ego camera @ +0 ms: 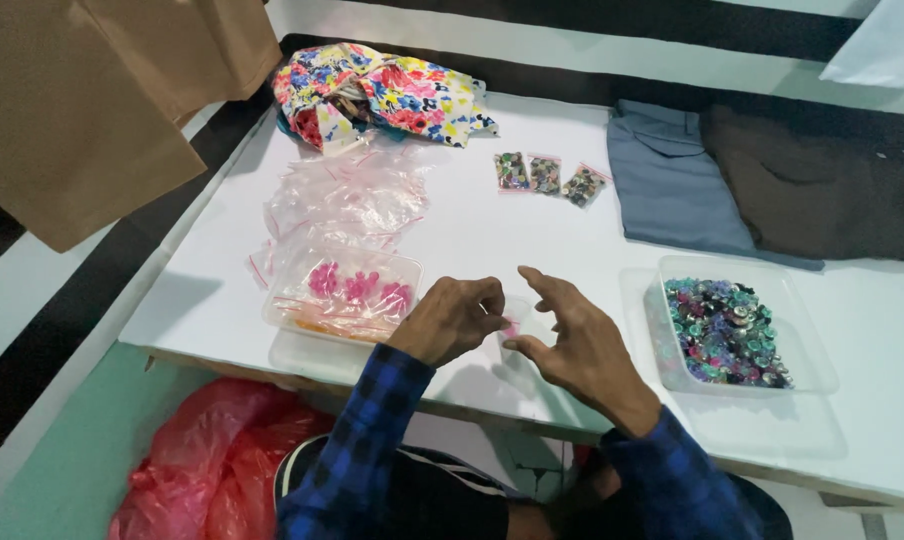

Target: The person sorts small pink buttons from a clear plastic container and places them into small plastic bags. They repeatedly pick up buttons, arrange them, and transfer them into the bags on a white table.

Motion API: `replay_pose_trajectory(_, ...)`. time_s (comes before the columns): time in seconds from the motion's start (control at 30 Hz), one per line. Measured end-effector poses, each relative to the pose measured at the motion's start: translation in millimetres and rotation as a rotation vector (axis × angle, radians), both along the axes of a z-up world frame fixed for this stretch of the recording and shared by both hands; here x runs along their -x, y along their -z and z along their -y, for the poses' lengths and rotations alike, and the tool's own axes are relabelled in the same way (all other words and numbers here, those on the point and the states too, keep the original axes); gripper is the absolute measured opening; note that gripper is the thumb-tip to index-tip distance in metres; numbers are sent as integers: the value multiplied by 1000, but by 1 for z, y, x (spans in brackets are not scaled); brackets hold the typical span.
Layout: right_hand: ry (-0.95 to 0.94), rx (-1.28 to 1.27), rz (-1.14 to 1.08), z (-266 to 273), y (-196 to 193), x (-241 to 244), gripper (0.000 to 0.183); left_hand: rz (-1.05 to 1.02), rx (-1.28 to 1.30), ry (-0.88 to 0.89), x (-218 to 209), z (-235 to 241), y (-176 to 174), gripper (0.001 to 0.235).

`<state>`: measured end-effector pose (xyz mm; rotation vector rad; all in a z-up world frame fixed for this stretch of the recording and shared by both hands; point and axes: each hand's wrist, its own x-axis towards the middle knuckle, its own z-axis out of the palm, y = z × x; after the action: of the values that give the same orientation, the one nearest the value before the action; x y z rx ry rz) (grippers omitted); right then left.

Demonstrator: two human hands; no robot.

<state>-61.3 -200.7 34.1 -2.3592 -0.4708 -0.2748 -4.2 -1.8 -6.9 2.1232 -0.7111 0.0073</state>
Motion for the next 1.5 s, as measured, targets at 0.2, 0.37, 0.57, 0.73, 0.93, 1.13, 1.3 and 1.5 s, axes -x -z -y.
replay_pose_trajectory(0.2,59,-149,48,-1,32,-2,70,27,7,-66,16,11,-13,20)
replay_pose_trajectory(0.37,-6,-209,-163,10,9,-4,79,102,53,-153,16,17,-13,68)
replay_pose_trajectory(0.57,-94,-355,-354,28,22,-9,66,88,132,-101,7,26,14,28)
replay_pose_trajectory(0.73,-138,-575,-428,33,50,-22,32,101,143,-203,12,34,29,24)
replay_pose_trajectory(0.93,-91,-615,-488,43,75,-28,28,27,386,-353,33,41,20,22)
replay_pose_trajectory(1.13,-20,-930,-513,12,58,-41,36,-81,633,-566,51,19,7,21)
replay_pose_trajectory(1.3,-109,-784,-395,-43,29,-64,27,212,395,-957,64,-18,7,21)
replay_pose_trajectory(1.5,-208,-482,-398,-109,5,-93,35,437,-11,-1239,71,-48,15,26)
